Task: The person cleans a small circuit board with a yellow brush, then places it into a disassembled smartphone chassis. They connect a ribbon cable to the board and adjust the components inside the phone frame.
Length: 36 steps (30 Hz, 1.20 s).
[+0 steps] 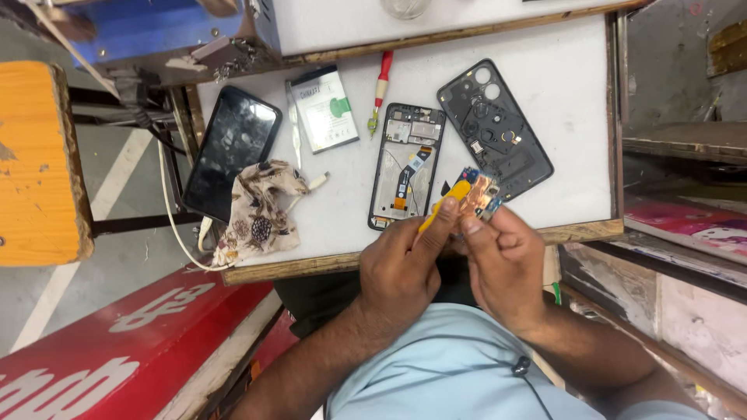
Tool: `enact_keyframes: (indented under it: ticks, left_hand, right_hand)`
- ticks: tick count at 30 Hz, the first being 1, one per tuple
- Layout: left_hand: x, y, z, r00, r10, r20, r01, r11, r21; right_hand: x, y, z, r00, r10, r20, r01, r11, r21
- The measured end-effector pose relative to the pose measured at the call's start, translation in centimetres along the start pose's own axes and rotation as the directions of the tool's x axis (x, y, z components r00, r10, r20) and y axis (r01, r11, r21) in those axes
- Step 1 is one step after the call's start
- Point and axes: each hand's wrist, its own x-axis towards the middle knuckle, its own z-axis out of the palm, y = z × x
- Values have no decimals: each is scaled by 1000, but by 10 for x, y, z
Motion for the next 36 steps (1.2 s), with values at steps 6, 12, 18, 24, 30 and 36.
enact_keyframes:
  ticks: [6,12,18,24,30,36]
  left_hand:
    - [28,-35,-17,975,-216,-49,215,976,-12]
    - [170,-150,-28,969,31,-245,28,972,232]
    - [201,-112,-47,952,112,-286,20,907,420]
    - [80,-22,-57,895,-215,390,352,878,-323]
    - [44,-2,-56,883,-244,400,413,808,-420]
    - [6,10,-60,909,-329,255,416,708,-570]
  right_hand:
    - [15,-28,-11,992,-121,15,120,990,74]
    - [14,-35,-7,982,47,182,-63,994,84]
    - [19,-45,-15,949,59,309,-54,998,-24]
    - [24,-60,-21,921,159,356,35,875,-482]
    - [31,-80,-4,897,230,376,-27,880,-474]
    - [36,-76,-66,831,-508,227,552,705,-445]
